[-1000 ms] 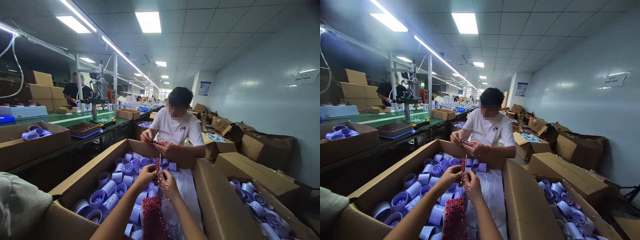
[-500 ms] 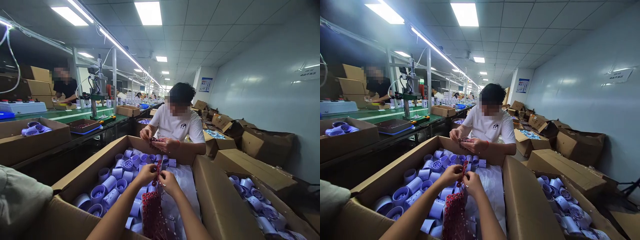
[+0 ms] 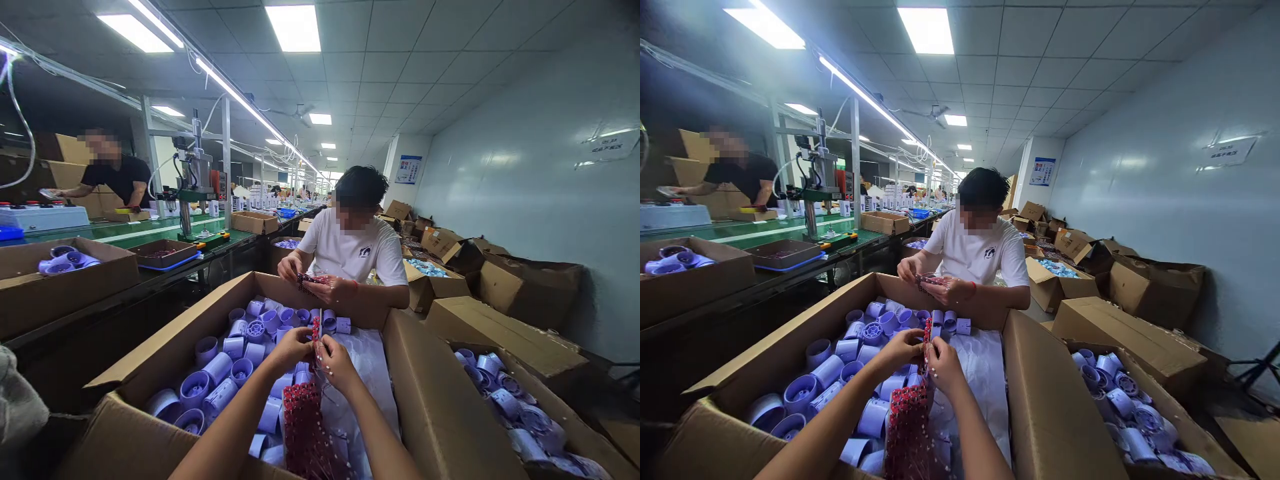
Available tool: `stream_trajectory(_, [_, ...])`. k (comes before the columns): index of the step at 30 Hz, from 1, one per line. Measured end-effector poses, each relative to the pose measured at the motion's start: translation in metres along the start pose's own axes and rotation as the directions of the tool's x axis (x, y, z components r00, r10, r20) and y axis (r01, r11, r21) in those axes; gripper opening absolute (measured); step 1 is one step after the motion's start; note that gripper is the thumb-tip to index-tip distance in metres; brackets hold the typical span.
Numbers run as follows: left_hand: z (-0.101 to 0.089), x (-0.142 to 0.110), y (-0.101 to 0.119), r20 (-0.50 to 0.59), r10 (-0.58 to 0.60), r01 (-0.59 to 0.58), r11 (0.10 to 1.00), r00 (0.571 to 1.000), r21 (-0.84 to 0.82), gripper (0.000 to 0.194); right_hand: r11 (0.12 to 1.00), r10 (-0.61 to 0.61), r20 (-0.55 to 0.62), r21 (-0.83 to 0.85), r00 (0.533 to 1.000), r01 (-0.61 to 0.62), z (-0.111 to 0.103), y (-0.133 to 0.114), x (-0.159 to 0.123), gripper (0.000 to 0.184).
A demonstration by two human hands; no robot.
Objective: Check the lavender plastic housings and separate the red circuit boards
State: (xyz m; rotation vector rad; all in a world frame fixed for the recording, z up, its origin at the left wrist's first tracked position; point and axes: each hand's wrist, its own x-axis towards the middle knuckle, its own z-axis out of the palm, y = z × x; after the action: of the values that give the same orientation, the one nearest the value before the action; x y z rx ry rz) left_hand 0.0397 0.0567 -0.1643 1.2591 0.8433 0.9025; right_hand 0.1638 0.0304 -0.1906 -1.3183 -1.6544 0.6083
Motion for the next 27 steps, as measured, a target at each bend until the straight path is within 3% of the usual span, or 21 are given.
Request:
stream_trajectory(6, [0.004, 0.0, 0.0, -0.025, -0.009, 0.008, 1.0, 1.0, -0.008, 0.031, 0.986, -0.059, -0.078, -0.16, 0.995, 0.046, 0.002, -0.003, -0.004, 0.02])
stream_trajectory(16, [0.003, 0.004, -0.008, -0.115, -0.033, 0.03, 0.999, 0.993, -0.03, 0.023, 0.91, -0.103, -0.067, -0.409, 0.992, 0.067, 0.005, -0.007, -0.008, 0.02])
stream_trajectory(19, [0.003, 0.006, -0.006, -0.137, -0.012, 0.006, 0.999, 0.99, -0.048, 0.025, 0.949, -0.059, -0.079, -0.315, 0.995, 0.031, 0.005, -0.004, -0.006, 0.021])
stream_trajectory(24, [0.002, 0.006, 0.0, -0.195, 0.019, -0.037, 0.995, 0.981, -0.09, 0.032, 1.0, -0.018, -0.107, -0.009, 0.994, 0.017, 0.007, -0.002, -0.001, 0.027])
stream_trajectory(27, [0.0, 0.004, 0.004, -0.217, 0.023, -0.048, 0.992, 0.976, -0.113, 0.03, 0.99, 0.057, -0.202, 0.141, 0.978, -0.029, 0.008, -0.002, 0.002, 0.032])
